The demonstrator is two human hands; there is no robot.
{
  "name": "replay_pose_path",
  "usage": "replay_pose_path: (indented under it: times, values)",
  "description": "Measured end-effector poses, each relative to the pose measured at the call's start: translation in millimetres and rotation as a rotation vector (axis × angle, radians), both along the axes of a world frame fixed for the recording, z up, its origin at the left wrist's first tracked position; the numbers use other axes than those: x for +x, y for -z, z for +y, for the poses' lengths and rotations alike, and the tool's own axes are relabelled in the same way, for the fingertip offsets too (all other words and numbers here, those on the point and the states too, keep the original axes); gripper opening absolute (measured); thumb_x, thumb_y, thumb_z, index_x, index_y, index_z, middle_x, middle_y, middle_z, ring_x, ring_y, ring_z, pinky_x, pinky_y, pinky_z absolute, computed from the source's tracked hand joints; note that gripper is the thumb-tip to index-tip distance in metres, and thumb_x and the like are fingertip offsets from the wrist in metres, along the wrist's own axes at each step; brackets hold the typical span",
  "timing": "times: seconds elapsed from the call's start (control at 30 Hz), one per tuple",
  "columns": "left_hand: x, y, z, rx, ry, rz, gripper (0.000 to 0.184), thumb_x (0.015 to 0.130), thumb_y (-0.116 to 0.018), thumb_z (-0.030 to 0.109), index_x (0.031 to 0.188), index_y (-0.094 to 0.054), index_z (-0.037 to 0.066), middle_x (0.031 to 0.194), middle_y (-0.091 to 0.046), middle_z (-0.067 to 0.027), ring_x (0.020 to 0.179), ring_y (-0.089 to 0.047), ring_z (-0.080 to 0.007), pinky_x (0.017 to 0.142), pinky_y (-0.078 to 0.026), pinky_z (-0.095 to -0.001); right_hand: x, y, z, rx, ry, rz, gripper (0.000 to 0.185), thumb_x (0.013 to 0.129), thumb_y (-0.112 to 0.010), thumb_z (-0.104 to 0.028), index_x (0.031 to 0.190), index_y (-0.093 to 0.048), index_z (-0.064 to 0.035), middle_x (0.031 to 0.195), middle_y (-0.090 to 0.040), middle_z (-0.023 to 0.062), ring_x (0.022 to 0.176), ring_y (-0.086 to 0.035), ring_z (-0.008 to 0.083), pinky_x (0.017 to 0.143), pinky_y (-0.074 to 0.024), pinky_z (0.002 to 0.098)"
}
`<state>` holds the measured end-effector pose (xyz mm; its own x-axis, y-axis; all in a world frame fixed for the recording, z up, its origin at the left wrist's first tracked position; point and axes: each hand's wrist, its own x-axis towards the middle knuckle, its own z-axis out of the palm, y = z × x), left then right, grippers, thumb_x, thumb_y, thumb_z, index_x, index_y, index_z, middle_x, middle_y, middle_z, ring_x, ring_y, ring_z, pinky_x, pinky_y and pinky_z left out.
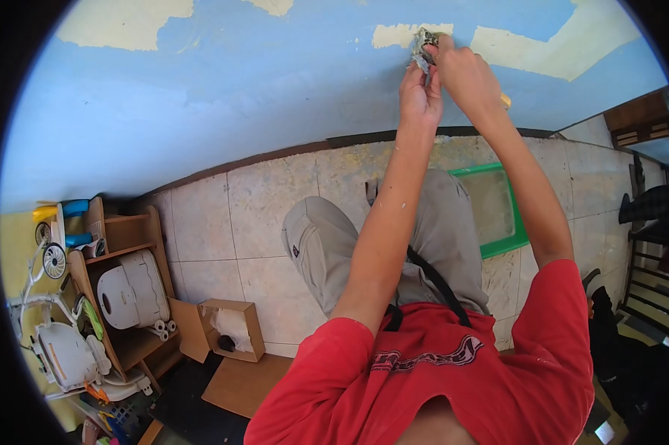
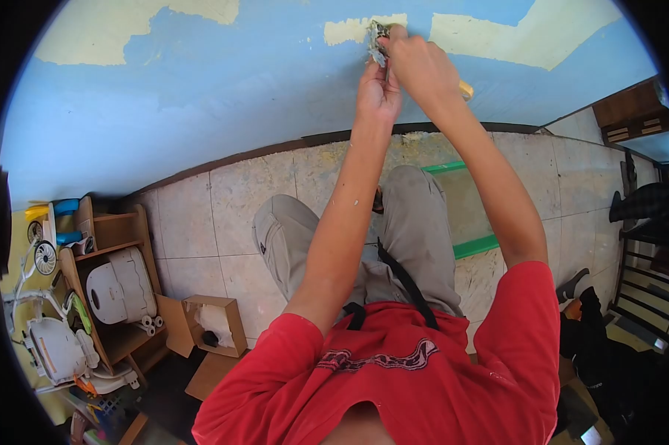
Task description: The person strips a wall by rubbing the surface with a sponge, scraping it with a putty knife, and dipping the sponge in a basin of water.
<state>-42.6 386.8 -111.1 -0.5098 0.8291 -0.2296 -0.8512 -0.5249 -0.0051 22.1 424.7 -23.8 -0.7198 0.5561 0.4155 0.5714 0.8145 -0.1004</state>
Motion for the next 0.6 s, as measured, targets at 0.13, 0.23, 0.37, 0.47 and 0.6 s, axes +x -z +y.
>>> replay_pose_path:
  times: [0.13,0.23,0.37,0.47,0.6]
  values:
    - [-8,0,-11,-0.050,-0.053,0.142,0.025,0.098,-0.043,0.004,0.122,-0.047,-0.001,0.109,-0.058,-0.0123,0.086,-0.064,-0.0169,0.077,-0.061,-0.0268,-1,6,-2,-0.053,-0.006,0.097,0.035,0.098,-0.051,-0.035,0.089,-0.050,-0.0007,0.060,-0.060,0.0239,0.057,-0.062,0.0432,0.046,-0.0486,0.0478]
    - [-24,-6,-22,-0.071,-0.086,0.136,0.026,0.098,-0.041,0.004,0.123,-0.047,-0.001,0.108,-0.058,-0.0120,0.086,-0.064,-0.0174,0.076,-0.061,-0.0268,-21,6,-14,0.048,-0.082,0.135,0.036,0.098,-0.051,-0.034,0.087,-0.051,-0.0006,0.060,-0.060,0.0229,0.056,-0.062,0.0423,0.046,-0.0489,0.0468]
    - [-47,12,-35,0.058,-0.112,0.070,0.027,0.100,-0.041,0.008,0.124,-0.048,0.000,0.112,-0.059,-0.0113,0.093,-0.064,-0.0184,0.080,-0.060,-0.0296,-47,8,-33,0.007,-0.095,0.118,0.036,0.099,-0.050,-0.034,0.087,-0.051,-0.0001,0.060,-0.061,0.0220,0.057,-0.064,0.0408,0.047,-0.0501,0.0458]
    - [-65,6,-65,0.014,-0.163,0.121,0.028,0.101,-0.043,0.013,0.124,-0.050,0.001,0.119,-0.059,-0.0110,0.101,-0.063,-0.0188,0.090,-0.056,-0.0322,-74,13,-59,-0.068,-0.210,0.127,0.038,0.099,-0.049,-0.035,0.089,-0.051,0.0007,0.063,-0.062,0.0212,0.061,-0.065,0.0394,0.051,-0.0515,0.0455]
    - [-118,59,-135,-0.194,-0.169,0.324,0.027,0.100,-0.048,0.017,0.123,-0.053,0.003,0.120,-0.059,-0.0086,0.109,-0.059,-0.0187,0.096,-0.051,-0.0341,-99,56,-95,-0.400,-0.390,0.212,0.032,0.099,-0.048,-0.031,0.096,-0.050,0.0005,0.077,-0.065,0.0225,0.063,-0.065,0.0351,0.052,-0.0504,0.0445]
